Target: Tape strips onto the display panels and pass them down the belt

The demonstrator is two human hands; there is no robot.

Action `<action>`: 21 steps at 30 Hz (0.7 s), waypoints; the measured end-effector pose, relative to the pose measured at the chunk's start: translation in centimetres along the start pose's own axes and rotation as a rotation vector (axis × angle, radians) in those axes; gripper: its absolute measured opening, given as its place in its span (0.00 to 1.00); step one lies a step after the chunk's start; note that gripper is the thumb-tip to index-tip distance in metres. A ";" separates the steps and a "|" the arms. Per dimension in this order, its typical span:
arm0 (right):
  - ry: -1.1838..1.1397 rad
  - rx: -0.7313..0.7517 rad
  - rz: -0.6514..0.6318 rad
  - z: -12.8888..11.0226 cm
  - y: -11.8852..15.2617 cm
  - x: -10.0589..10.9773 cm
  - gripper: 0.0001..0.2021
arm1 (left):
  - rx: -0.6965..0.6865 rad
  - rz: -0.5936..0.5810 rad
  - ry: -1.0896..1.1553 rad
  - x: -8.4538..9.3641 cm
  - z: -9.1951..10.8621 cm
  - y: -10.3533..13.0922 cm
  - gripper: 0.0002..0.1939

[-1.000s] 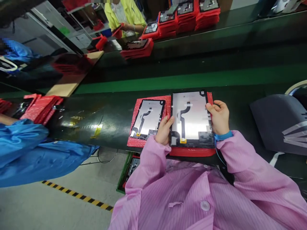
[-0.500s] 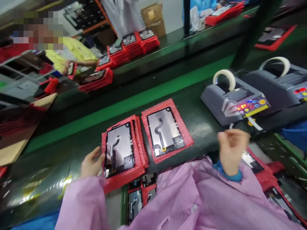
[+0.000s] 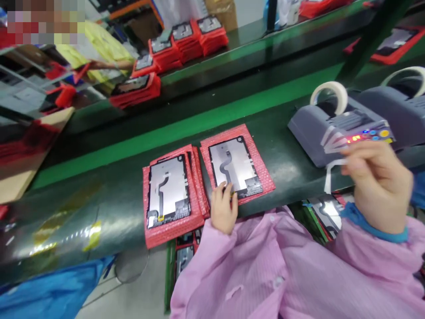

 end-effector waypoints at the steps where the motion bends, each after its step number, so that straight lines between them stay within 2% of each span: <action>1: -0.094 0.177 -0.297 -1.8 -1.7 -2.7 0.10 | 0.008 -0.011 -0.018 -0.9 0.1 0.1 0.17; 2: -0.189 0.353 -0.494 -3.4 -3.1 -5.5 0.10 | 0.021 -0.014 -0.034 -1.6 0.1 0.2 0.17; 3: -0.247 0.465 -0.689 -4.4 -4.3 -8.9 0.10 | 0.036 -0.010 -0.045 -2.0 0.0 0.3 0.17; 6: -0.273 0.662 -1.159 -5.3 -5.6 -19.9 0.11 | 0.067 0.031 -0.053 -2.5 -0.2 0.5 0.18; 8: -0.216 0.709 -1.352 -5.0 -5.3 -25.9 0.09 | 0.070 0.060 -0.044 -2.5 -0.2 0.5 0.17; 10: -0.158 0.719 -1.465 -4.4 -4.6 -29.7 0.09 | 0.058 0.093 -0.038 -2.3 0.0 0.5 0.17; 12: -0.131 0.720 -1.522 -4.0 -4.0 -31.5 0.09 | 0.052 0.115 -0.038 -2.2 0.1 0.5 0.16; 14: -0.129 0.721 -1.539 -3.7 -3.7 -32.1 0.09 | 0.053 0.111 -0.042 -2.0 0.2 0.4 0.16; 21: -0.022 0.821 -1.488 -4.0 -2.8 -31.5 0.10 | 0.067 0.024 -0.093 -1.4 0.1 -0.5 0.15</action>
Point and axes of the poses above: each hand's wrist, its own y-axis away from the middle knuckle, its own x-axis out of the back of the hand, z = x × y, the point moved 4 cm from there along -y, towards the middle knuckle, and after that the axes turned 12 degrees about x, right-handed, at the moved point
